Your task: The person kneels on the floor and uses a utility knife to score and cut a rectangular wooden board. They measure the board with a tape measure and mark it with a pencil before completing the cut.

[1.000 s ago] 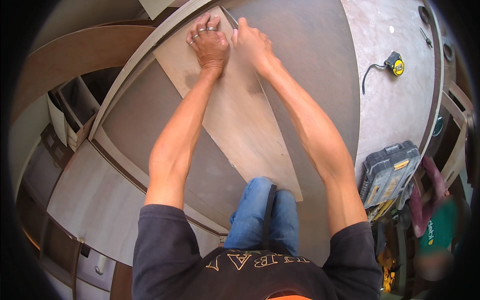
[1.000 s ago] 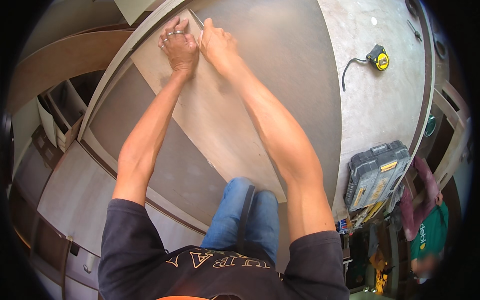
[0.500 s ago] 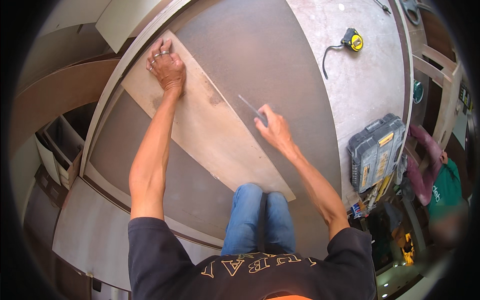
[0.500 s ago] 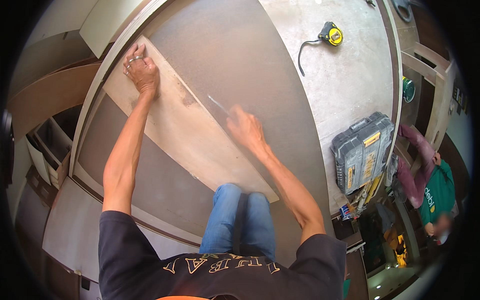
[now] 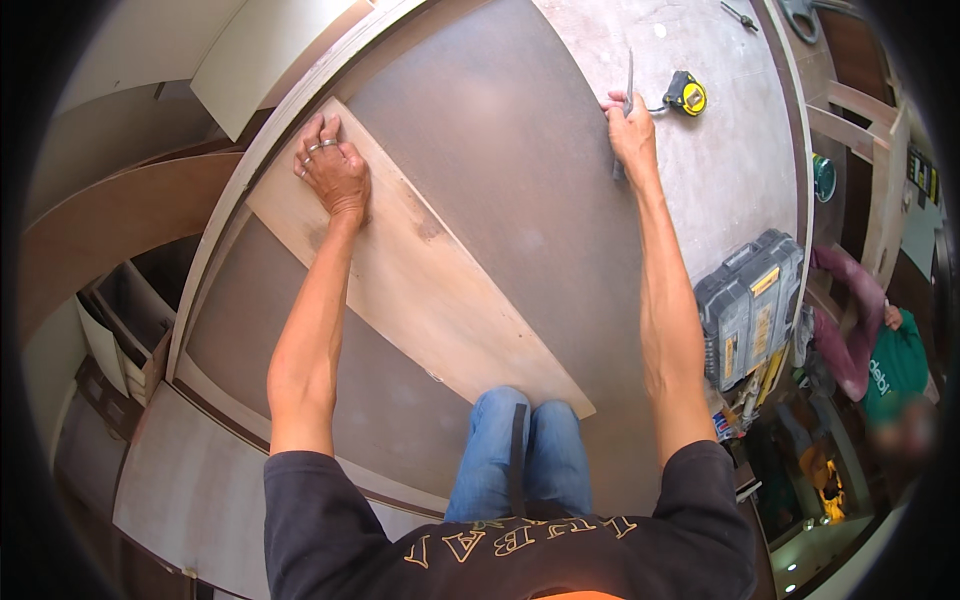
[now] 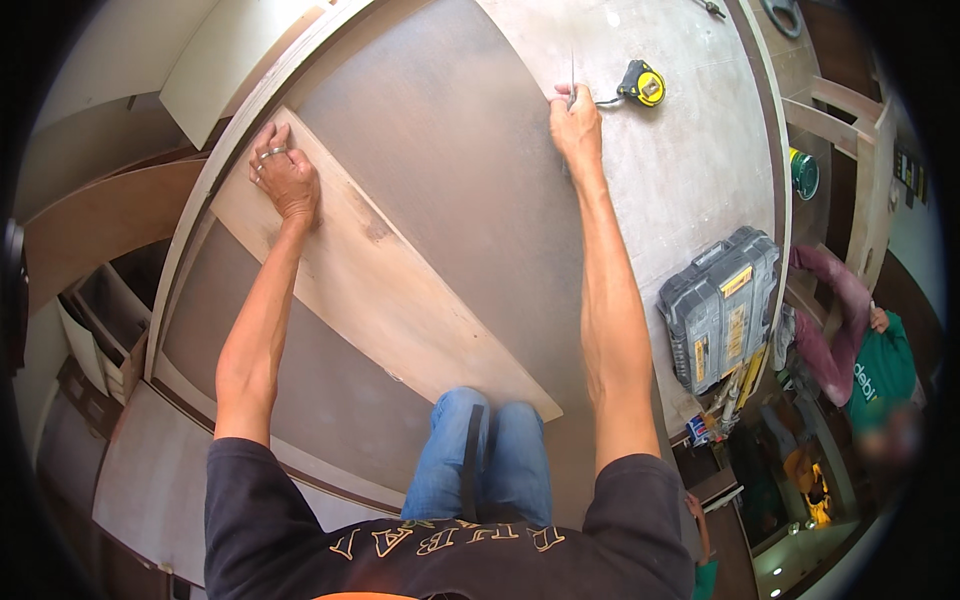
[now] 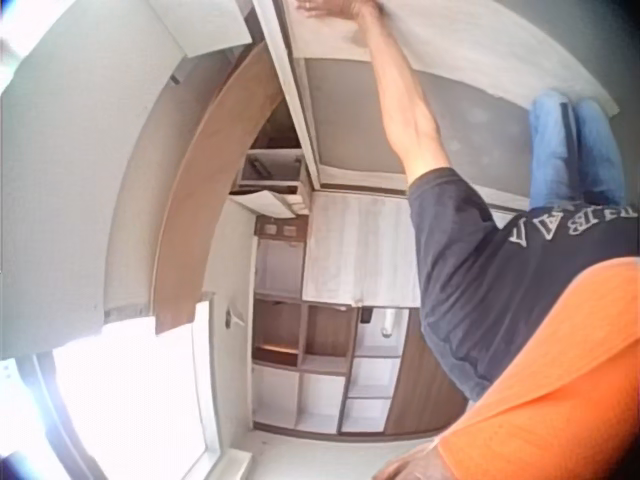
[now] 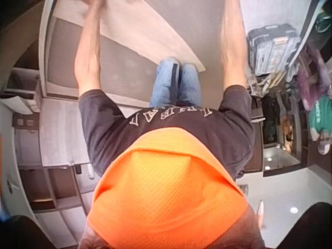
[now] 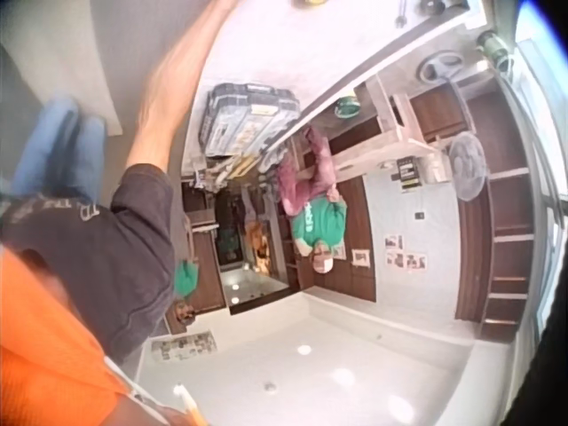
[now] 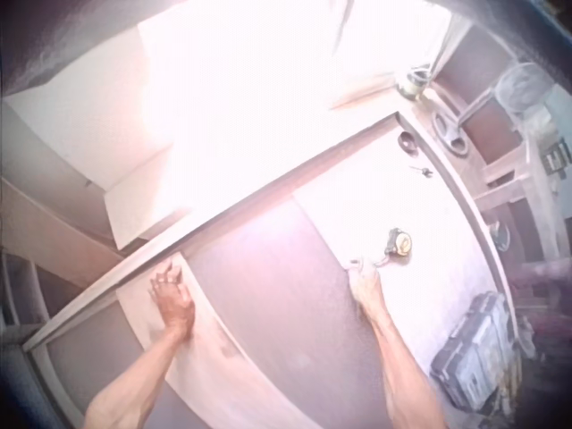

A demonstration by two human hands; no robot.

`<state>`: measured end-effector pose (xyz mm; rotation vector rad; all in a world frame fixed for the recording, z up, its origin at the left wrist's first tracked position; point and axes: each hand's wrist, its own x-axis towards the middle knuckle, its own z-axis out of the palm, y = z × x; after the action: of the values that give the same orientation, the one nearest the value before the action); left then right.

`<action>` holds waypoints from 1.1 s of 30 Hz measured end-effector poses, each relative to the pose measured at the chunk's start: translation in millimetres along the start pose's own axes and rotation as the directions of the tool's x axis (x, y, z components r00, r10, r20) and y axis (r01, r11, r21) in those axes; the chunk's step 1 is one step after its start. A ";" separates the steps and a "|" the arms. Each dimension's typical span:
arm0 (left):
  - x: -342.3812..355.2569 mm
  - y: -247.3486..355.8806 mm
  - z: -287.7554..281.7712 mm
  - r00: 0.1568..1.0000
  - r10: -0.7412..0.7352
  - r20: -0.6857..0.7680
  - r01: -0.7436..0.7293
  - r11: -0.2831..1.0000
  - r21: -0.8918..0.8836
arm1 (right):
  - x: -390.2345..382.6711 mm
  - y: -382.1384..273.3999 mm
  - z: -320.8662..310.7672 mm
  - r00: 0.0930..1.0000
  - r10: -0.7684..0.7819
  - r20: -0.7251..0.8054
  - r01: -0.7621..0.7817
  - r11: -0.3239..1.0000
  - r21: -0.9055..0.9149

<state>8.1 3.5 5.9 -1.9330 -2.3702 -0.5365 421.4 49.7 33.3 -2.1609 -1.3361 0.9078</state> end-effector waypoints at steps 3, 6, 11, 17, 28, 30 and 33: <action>-2.8 -4.6 -2.3 1.000 -0.013 0.022 0.012 1.000 0.017 | 27.7 10.8 -18.2 0.870 0.127 0.477 -0.268 0.933 0.239; 1.0 -1.1 -5.2 1.000 -0.010 0.003 0.010 1.000 0.010 | 6.8 -37.5 -38.9 0.847 0.117 0.519 -0.221 0.965 0.142; 0.2 -2.0 -1.9 1.000 -0.002 0.021 0.002 1.000 0.000 | -6.6 -41.4 -45.5 0.922 0.037 0.386 -0.094 0.987 0.129; -7.9 -9.1 -7.3 1.000 -0.004 0.026 0.003 1.000 0.028 | -35.1 -79.5 -60.9 0.925 -0.075 0.373 0.042 0.995 0.096; 2.1 -0.5 -6.9 1.000 -0.005 0.024 0.005 1.000 -0.006 | -74.9 -109.7 -75.3 0.955 -0.112 0.273 0.107 0.994 0.036; 1.2 -3.5 -4.8 1.000 -0.002 0.030 0.002 1.000 -0.002 | -81.4 -111.8 -75.3 0.962 -0.136 0.238 0.135 0.991 0.021; -1.2 -0.4 -5.3 0.999 -0.008 0.052 0.008 1.000 -0.012 | -67.3 -105.7 -69.6 0.956 -0.163 0.243 0.162 0.986 0.023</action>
<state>7.0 0.8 10.5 -1.9667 -2.4120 -0.5082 386.0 33.5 171.2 -1.9496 -1.6010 1.1352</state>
